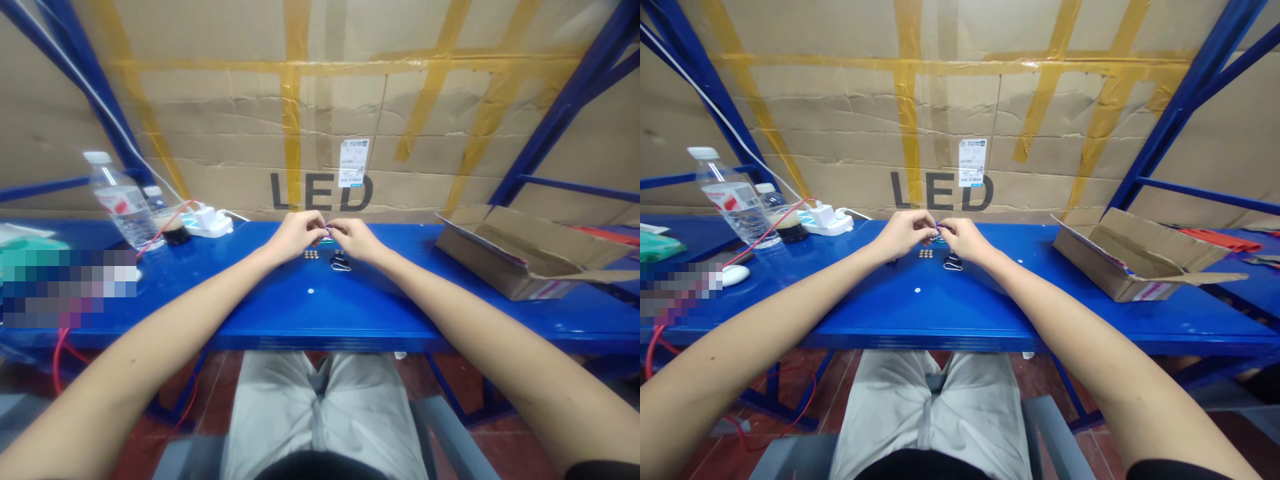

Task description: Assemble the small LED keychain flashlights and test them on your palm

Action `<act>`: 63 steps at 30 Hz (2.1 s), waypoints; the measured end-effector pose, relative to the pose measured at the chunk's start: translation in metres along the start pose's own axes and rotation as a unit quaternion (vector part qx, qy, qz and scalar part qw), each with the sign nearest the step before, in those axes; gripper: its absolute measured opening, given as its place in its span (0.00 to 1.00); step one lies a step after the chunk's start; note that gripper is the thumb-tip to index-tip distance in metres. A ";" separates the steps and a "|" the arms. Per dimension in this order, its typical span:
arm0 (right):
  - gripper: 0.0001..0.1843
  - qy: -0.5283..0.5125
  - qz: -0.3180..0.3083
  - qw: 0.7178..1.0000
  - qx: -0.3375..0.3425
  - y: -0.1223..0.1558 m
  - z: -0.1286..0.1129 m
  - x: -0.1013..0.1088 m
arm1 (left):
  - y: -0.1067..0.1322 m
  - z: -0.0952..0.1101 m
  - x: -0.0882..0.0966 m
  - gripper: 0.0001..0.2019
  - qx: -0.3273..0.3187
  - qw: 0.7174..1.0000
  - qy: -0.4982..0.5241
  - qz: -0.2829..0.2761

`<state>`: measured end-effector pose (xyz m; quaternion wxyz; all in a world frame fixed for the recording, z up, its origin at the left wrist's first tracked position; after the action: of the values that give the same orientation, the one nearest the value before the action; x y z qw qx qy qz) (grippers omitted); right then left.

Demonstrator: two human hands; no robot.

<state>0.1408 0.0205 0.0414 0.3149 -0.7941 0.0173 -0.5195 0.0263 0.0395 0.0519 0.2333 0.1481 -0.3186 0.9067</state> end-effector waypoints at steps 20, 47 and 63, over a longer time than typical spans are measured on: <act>0.14 0.114 -0.046 0.992 0.028 -0.002 -0.001 -0.006 | 0.005 0.006 -0.022 0.06 -0.078 0.959 -0.261 -0.078; 0.17 0.214 -0.129 0.964 -0.096 -0.003 0.052 0.020 | -0.010 -0.033 -0.023 0.06 0.010 0.995 -0.078 -0.054; 0.15 0.157 -0.264 0.951 -0.029 0.009 0.041 0.011 | -0.012 -0.031 -0.034 0.03 -0.056 0.977 -0.197 -0.051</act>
<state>0.1832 0.0291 0.0344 0.1368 -0.6871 -0.1287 -0.7019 0.0576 0.0564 0.0203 0.2195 0.3267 -0.4007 0.8273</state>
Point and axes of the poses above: each hand's wrist, its own y-axis away from the middle knuckle, its own x-axis out of the back of the hand, z = x × y, the point moved 9 cm from there along -y, towards the middle knuckle, and after that the axes turned 15 degrees about y, right-handed, at the moved point
